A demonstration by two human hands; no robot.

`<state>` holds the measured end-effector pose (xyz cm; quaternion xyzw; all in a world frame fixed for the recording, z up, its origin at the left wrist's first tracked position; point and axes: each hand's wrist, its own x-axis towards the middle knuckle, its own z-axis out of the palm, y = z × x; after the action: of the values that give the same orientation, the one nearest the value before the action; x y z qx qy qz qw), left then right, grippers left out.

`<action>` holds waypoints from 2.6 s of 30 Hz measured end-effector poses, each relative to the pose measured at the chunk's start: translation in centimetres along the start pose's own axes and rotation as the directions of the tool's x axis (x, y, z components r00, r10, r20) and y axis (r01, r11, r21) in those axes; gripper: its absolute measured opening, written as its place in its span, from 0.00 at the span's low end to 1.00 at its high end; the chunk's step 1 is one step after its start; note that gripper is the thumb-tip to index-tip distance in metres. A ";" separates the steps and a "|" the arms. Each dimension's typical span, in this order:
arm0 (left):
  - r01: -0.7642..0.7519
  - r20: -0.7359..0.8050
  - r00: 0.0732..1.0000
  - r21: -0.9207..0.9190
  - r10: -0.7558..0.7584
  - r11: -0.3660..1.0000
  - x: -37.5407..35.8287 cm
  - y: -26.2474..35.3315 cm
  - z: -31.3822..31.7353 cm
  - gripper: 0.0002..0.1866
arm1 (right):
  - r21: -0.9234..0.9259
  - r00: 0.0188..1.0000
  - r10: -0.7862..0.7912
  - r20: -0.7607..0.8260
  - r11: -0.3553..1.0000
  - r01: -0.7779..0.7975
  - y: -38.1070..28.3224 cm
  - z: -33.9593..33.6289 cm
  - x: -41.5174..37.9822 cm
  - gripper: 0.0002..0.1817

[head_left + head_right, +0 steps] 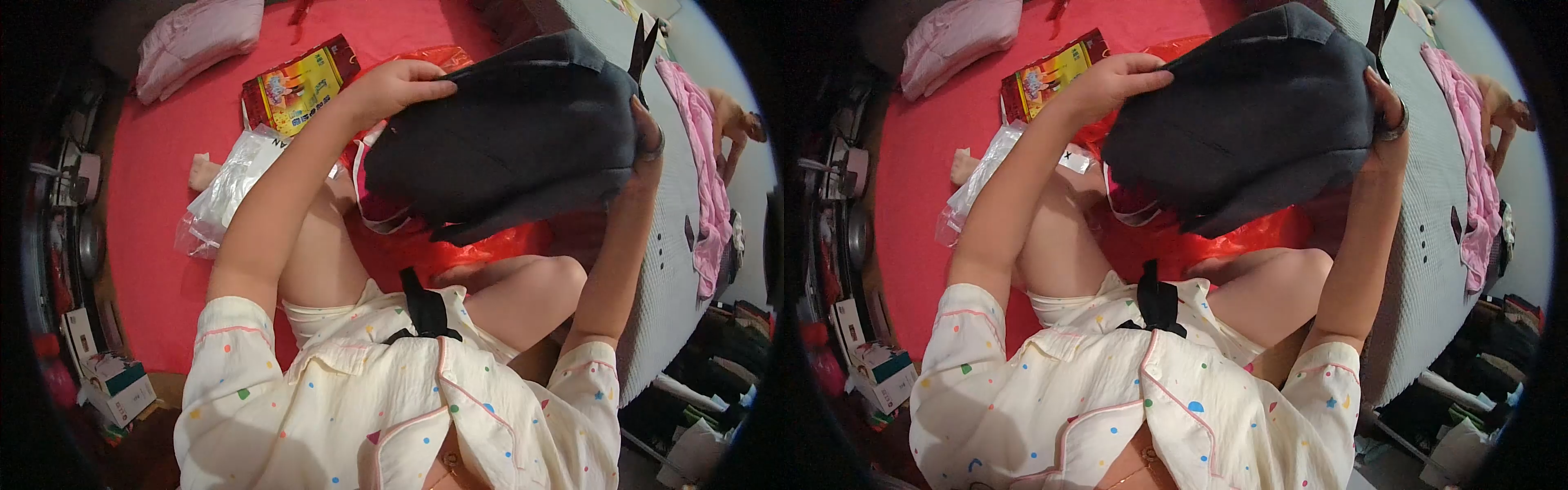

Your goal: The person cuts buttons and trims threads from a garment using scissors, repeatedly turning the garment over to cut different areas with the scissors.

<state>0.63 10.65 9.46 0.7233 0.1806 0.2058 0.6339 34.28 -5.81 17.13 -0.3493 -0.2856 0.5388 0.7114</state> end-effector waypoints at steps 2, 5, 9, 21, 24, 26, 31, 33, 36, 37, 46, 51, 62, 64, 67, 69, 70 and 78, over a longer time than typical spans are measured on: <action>0.044 -0.044 0.998 -0.200 -0.054 0.979 -0.8 0.0 0.2 0.17 | 0.002 0.999 0.032 -0.021 0.999 -0.032 0.0 -1.8 -0.4 0.12; 0.056 -0.028 0.998 -0.203 -0.063 0.978 -0.8 -0.2 0.1 0.16 | -0.029 0.994 0.015 -0.112 0.999 -0.019 -0.3 -3.9 -0.1 0.15; 0.111 0.148 0.984 -0.091 -0.097 0.990 -1.5 -1.9 -0.2 0.18 | 0.080 0.995 -0.020 0.100 0.997 0.012 -1.7 -3.6 -0.8 0.15; 0.184 0.160 0.977 -0.277 -0.144 0.943 -2.1 -3.0 0.0 0.16 | -0.247 0.954 -0.255 0.156 0.925 0.287 -6.3 -3.0 -1.9 0.17; 0.182 0.082 0.983 -0.254 -0.166 0.950 -2.0 -3.3 -0.1 0.18 | -0.340 0.950 -0.272 0.154 0.888 0.310 -4.4 -3.2 -2.5 0.18; 0.166 0.010 0.986 -0.172 -0.167 0.971 -1.8 -3.3 0.0 0.23 | -0.385 0.949 -0.276 0.154 0.868 0.315 -3.1 -3.2 -2.6 0.18; 0.156 0.105 0.987 -0.415 -0.123 0.896 -1.0 -2.7 1.8 0.32 | -0.454 0.948 -0.275 0.159 0.833 0.318 0.0 -3.0 -1.9 0.19; 0.140 0.109 0.989 -0.474 -0.100 0.869 -0.8 -1.9 2.8 0.36 | -0.440 0.959 -0.267 0.100 0.852 0.283 1.7 -3.1 -0.5 0.18; 0.140 0.182 0.981 -0.390 -0.073 0.910 -0.7 -0.5 4.1 0.36 | -0.465 0.976 -0.217 -0.004 0.865 0.190 4.7 -2.7 1.1 0.17; 0.124 0.129 0.988 -0.300 -0.088 0.946 -1.3 0.4 4.7 0.37 | -0.507 0.980 -0.196 -0.028 0.848 0.155 5.7 -2.3 1.3 0.18; 0.077 -0.227 0.925 -0.673 -0.305 0.736 -1.4 -3.1 -0.5 0.17 | -0.898 0.868 -0.319 -0.381 -0.096 -0.430 22.7 -16.7 -2.7 0.43; 0.020 -0.286 0.885 -0.764 -0.366 0.645 -1.0 -2.8 0.2 0.15 | -0.585 0.574 -0.154 -0.804 0.029 -0.811 34.7 -24.6 -9.5 0.33; 0.083 -0.054 0.958 -0.890 -0.282 0.449 1.1 -3.2 0.8 0.20 | -0.270 0.473 0.350 -0.809 0.494 -0.827 42.2 -27.4 -12.2 0.20; 0.073 -0.058 0.958 -0.899 -0.282 0.432 1.3 -3.1 0.9 0.21 | -0.547 0.667 0.154 -0.729 0.454 -0.703 46.3 -31.0 -12.2 0.23; 0.065 -0.034 0.968 -0.921 -0.247 0.383 0.9 -3.0 0.8 0.22 | -0.699 0.616 -0.330 -0.715 0.358 -0.619 38.6 -22.8 -6.7 0.30; 0.059 -0.016 0.978 -0.934 -0.207 0.351 0.9 -2.7 1.1 0.22 | -0.829 0.697 -0.527 -0.486 0.530 -0.177 30.1 -13.3 -3.3 0.34; 0.065 -0.017 0.977 -0.927 -0.213 0.369 1.0 -2.5 1.2 0.22 | -0.836 0.753 -0.554 -0.355 0.549 0.010 27.0 -10.4 -2.1 0.35; 0.031 -0.084 0.977 -0.853 -0.196 0.520 2.0 -1.4 0.1 0.25 | -0.456 0.956 0.009 -0.292 0.878 -0.148 15.5 0.0 0.4 0.15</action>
<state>2.36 11.78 8.21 0.2906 0.1581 0.2863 0.8992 25.60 -2.68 4.69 -0.5965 -0.2898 0.4262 0.6152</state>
